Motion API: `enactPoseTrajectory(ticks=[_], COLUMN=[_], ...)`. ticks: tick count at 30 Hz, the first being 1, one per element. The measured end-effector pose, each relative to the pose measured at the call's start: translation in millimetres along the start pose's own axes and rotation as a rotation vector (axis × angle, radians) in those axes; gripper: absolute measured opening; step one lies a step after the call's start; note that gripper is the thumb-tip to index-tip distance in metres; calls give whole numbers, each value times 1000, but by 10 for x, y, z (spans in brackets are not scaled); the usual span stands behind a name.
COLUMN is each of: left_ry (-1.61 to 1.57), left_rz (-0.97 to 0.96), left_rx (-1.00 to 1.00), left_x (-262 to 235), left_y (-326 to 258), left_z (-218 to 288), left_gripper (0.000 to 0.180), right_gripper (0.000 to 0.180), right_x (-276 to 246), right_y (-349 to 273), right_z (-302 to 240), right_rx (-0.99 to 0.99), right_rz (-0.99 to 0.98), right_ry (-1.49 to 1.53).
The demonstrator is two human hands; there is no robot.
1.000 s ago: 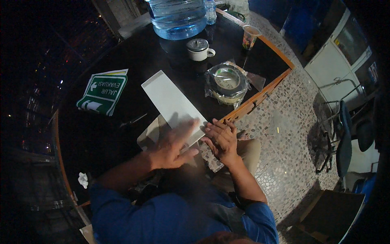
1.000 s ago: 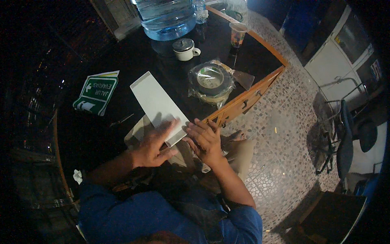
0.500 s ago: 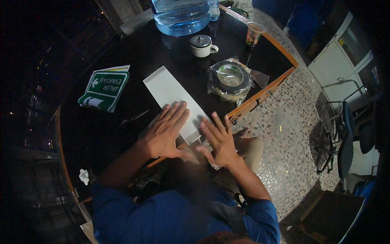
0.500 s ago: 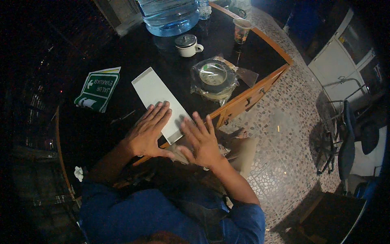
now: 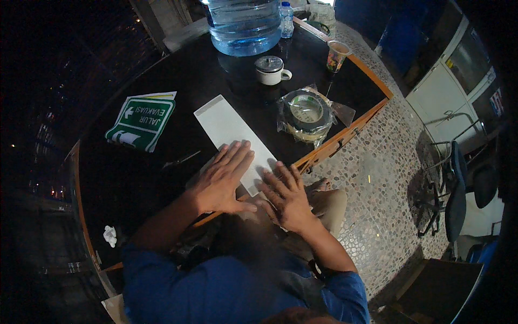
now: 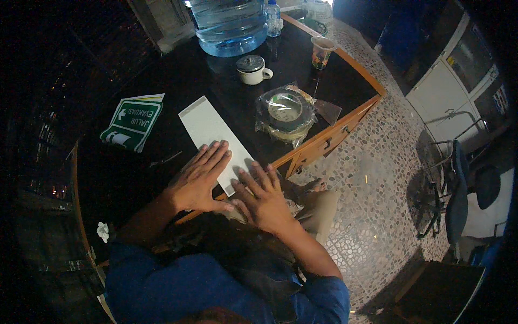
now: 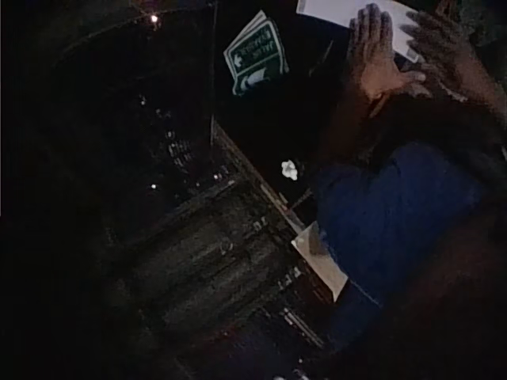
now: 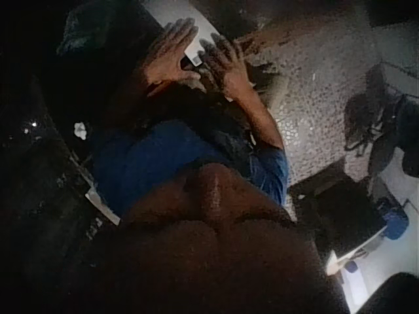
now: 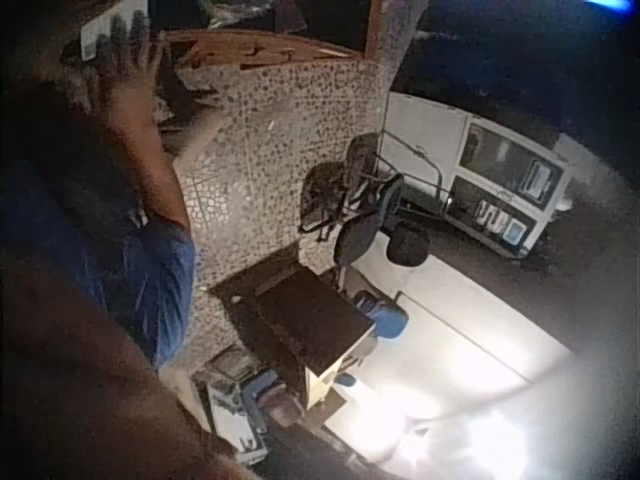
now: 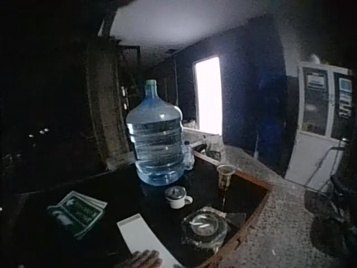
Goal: The person smooths the surface of a white rectangular plaster board using a wooden-handled tool. They repeatedly rub the tool along the edges and face of the board, then place it on the table and handle a roll of tape.
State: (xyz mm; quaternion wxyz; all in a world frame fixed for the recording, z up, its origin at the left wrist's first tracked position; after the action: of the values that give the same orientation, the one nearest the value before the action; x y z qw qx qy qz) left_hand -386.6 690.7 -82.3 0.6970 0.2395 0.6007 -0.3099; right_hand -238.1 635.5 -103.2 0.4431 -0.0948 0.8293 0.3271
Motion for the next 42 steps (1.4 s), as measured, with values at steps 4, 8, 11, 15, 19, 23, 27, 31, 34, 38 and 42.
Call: enactPoseTrajectory(ticks=[4,8,11,15,19,23,27,31,34,38,42], left_ry=[1,-2,4,11,2,1,-8,-12,-4,4,-1], left_rz=[18,-9,0,-36,18,46,38,31,45,85,41], left_rx=[10,8,10,0,4,17,11,19,16,31,12], left_x=[-4,2,15,11,-3,-27,-40,-70,-34,-71,-20], left_y=[-15,-7,-17,-12,-33,-14,-8,-1,-23,-29,-24], left_z=[-7,-5,-16,-16,4,16,19,35,7,37,-8], left_gripper=[119,121,120,120,117,115,117,117,117,116,115], right_gripper=[47,49,49,52,62,65,64,60,61,63,58], right_x=[113,144,123,3,-111,23,-61,-19,69,-63,96], right_y=[13,-1,-17,-123,-242,-222,-182,-246,-256,-172,-81], right_z=[-51,-69,-35,191,448,248,422,472,281,404,158], right_rx=[-80,-129,-160,-20,164,49,125,79,-2,140,-27], right_rz=[-67,-70,-97,-23,155,66,52,59,36,121,41], right_ry=[9,66,78,-73,-140,-28,-196,-16,-37,-78,-20])
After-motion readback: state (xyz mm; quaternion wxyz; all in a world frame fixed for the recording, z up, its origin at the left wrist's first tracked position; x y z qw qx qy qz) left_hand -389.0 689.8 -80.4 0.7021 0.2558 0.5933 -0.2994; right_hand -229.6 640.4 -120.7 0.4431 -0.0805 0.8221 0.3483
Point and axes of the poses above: each hand's wrist, its own y-axis towards the middle knuckle, its own x-axis out of the palm, z = x × y, the point moved 7 cm from there along y, towards the middle knuckle, and after that the axes turned 1 degree about -z, right-handed, at the moved point
